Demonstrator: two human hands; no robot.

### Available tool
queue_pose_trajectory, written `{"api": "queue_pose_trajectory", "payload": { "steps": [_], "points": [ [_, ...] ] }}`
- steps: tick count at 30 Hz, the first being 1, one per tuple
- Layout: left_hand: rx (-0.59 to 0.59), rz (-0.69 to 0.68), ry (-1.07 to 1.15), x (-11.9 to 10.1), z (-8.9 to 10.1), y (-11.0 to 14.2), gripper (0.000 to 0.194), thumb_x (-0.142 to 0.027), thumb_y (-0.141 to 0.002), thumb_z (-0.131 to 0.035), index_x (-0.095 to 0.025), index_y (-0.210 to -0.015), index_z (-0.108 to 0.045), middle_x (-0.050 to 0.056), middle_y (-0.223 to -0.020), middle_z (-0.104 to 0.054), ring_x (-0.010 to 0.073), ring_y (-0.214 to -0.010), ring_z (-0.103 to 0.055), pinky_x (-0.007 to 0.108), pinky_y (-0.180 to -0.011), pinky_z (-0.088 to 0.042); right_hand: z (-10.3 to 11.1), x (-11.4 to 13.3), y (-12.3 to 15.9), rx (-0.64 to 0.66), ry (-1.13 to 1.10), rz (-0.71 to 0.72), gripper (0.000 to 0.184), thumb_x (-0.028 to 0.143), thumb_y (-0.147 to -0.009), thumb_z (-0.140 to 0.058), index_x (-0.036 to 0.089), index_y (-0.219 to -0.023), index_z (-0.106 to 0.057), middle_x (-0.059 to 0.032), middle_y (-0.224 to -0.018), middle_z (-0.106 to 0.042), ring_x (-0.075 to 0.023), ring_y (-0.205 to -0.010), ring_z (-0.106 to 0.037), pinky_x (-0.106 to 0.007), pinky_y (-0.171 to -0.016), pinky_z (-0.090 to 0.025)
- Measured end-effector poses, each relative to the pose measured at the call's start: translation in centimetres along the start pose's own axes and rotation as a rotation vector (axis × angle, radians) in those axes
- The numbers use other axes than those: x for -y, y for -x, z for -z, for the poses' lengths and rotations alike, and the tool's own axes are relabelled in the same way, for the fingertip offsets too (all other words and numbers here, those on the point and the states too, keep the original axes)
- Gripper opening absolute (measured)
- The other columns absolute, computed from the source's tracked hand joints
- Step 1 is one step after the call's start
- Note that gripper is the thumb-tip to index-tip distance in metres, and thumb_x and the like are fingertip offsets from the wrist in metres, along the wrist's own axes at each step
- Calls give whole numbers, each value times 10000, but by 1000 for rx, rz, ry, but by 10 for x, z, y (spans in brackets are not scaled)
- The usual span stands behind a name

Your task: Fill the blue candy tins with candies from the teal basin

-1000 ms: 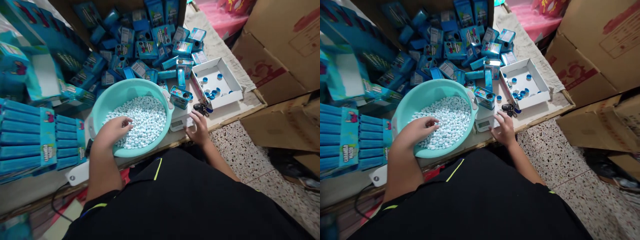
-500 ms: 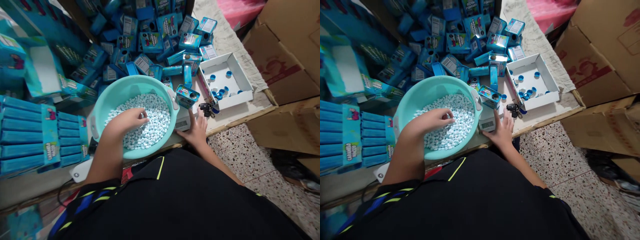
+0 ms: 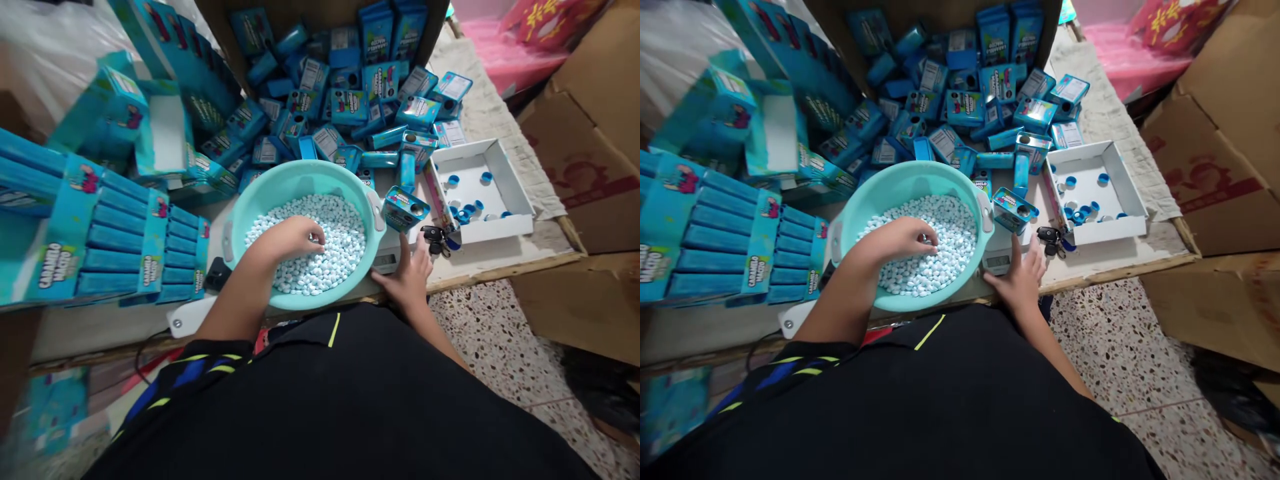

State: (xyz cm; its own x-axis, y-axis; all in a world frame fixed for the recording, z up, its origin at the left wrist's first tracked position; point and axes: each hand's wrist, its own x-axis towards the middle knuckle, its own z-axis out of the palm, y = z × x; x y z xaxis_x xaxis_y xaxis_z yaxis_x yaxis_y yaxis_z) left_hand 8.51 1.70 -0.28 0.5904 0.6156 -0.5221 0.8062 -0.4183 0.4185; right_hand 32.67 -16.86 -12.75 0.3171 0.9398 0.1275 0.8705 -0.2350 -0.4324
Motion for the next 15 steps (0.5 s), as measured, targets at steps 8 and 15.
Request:
{"api": "queue_pose_trajectory", "payload": {
  "steps": [8, 15],
  "points": [
    [-134, -128, 45, -2, -7, 3, 260, -429, -876, -669, -214, -957, -791, 86, -952, -794, 247, -882, -709, 344, -760, -467, -8, 1, -2, -163, -108, -104, 1117, 600, -777, -838, 355, -1688, -241, -252, -1744, -191, -612, -1515, -322, -878, -1054, -375],
    [-229, -187, -269, -15, 31, -3, 249, -321, -917, -577, -207, -949, -795, 96, -930, -766, 232, -853, -675, 349, -809, -459, 3, -18, -9, -104, -81, -37, 1145, 506, -734, -906, 330, -1678, -283, -237, -1762, -175, -564, -1577, -282, -832, -1134, -376]
  ]
}}
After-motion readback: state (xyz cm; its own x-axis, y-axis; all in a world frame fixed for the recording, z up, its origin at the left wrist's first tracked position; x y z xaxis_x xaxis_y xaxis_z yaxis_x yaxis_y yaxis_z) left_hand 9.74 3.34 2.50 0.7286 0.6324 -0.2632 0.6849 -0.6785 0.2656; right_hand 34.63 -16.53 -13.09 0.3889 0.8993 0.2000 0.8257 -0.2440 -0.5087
